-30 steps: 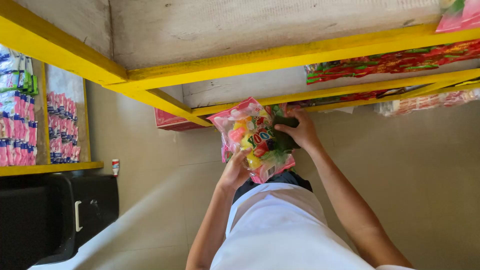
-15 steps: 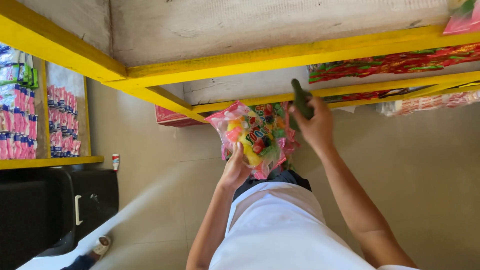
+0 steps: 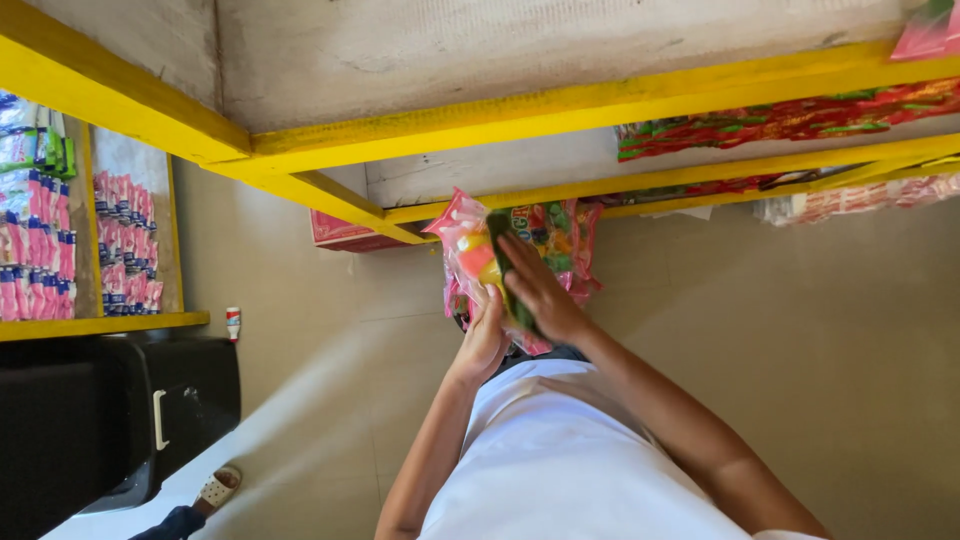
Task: Wiping down packaged snack bags with a cleaning cloth in a grocery store.
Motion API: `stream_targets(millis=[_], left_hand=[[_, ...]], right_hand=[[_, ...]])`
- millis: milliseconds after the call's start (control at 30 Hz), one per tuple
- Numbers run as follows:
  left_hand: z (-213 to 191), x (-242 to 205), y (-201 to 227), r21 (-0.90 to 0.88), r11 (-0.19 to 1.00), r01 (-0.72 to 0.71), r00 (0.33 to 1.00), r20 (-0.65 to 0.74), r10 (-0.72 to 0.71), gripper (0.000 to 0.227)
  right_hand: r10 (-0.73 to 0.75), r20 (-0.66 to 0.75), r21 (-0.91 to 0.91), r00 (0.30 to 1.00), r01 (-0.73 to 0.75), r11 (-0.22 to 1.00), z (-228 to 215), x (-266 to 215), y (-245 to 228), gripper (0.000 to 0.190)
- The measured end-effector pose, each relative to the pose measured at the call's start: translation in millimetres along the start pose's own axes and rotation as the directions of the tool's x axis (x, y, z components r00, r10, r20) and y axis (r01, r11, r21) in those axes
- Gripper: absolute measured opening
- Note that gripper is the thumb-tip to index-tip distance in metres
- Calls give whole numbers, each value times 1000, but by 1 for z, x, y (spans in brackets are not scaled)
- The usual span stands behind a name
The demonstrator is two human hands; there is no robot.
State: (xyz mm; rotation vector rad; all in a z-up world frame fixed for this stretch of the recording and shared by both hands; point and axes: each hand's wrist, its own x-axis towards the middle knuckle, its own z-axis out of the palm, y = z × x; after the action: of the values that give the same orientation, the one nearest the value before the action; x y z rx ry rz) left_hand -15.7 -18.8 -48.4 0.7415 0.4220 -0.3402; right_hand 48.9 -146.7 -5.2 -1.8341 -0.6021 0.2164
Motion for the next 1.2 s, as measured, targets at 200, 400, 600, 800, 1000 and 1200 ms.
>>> stream_targets(millis=[200,400,600,800,1000,1200], left_hand=[[29,-21,41,-47,999,14,999,-41,-16,70],[9,-11,24,-75,997,31,999,-34,-34,70],[46,-23,50,-110,993,41,999,32,-38,65],[-131,44,-77,-72,996,44,999,-1,-44,65],[23,-12,18,11,999,-51,994,101,50,80],[-47,15,-11,-65,998,-26,989,144,35,68]], right_hand=[[129,-18,-35,991,-130,991,-7,-7,-3,62],[33,81,-170,996,-19,985,-6,-17,-28,54],[128,-34,26,991,-128,991,-28,-6,15,57],[18,-18,-180,1000,-21,983,-8,-29,-48,53],[54,-30,123,998,-50,991,-27,15,6,55],[29,12,-23,999,-29,999,-18,-5,-44,56]])
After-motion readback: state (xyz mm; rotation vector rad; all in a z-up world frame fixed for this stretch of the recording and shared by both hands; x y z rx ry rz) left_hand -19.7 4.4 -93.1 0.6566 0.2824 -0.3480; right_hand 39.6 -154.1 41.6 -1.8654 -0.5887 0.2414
